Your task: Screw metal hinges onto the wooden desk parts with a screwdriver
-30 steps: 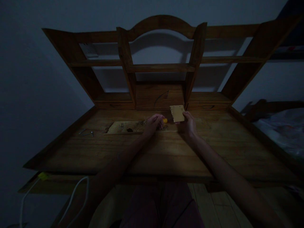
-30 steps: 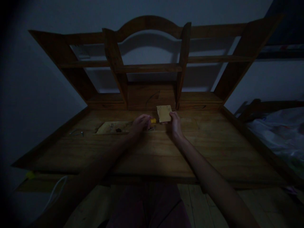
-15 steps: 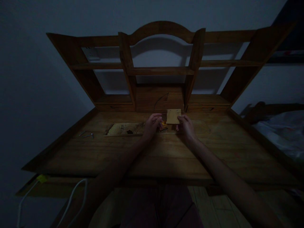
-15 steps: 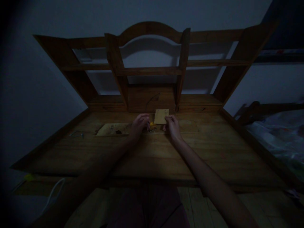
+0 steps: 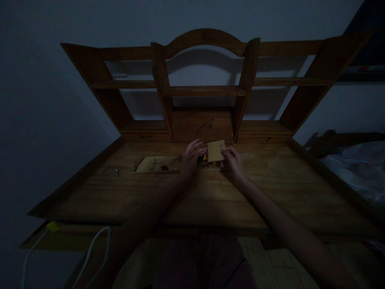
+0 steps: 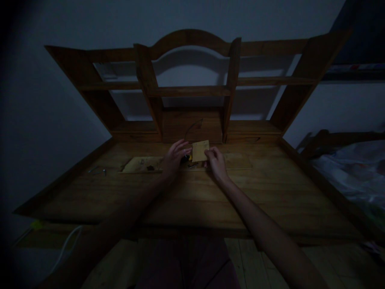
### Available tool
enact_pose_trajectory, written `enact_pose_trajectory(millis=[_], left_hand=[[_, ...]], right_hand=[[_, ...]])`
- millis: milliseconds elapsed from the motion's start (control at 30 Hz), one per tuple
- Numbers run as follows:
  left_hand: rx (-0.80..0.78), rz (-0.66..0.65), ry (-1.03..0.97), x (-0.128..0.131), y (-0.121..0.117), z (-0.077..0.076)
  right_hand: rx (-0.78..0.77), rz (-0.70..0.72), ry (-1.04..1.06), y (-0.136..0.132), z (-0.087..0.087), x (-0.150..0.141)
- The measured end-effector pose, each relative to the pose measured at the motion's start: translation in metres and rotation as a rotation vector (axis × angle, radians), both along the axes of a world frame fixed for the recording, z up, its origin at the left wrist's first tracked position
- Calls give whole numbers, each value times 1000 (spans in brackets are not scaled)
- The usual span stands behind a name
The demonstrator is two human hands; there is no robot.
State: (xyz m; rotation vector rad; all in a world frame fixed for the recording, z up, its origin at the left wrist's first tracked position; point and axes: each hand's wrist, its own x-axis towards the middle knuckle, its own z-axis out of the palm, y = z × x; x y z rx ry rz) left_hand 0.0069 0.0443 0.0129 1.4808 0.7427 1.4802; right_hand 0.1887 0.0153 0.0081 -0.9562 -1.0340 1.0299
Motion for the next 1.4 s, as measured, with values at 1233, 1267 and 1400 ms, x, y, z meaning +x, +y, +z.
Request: enact_pose_trajectory(millis=[1233,1267,1400], left_hand=[[267,232,356,-3,-4,2],[269,231,360,-3,-4,3],[285,233,374,-1,-5,4]], right_hand=[[112,-217,-94,-1,8,6],[111,-219,-98,-1,8,6],[109,-227,-107,-2,10,6]])
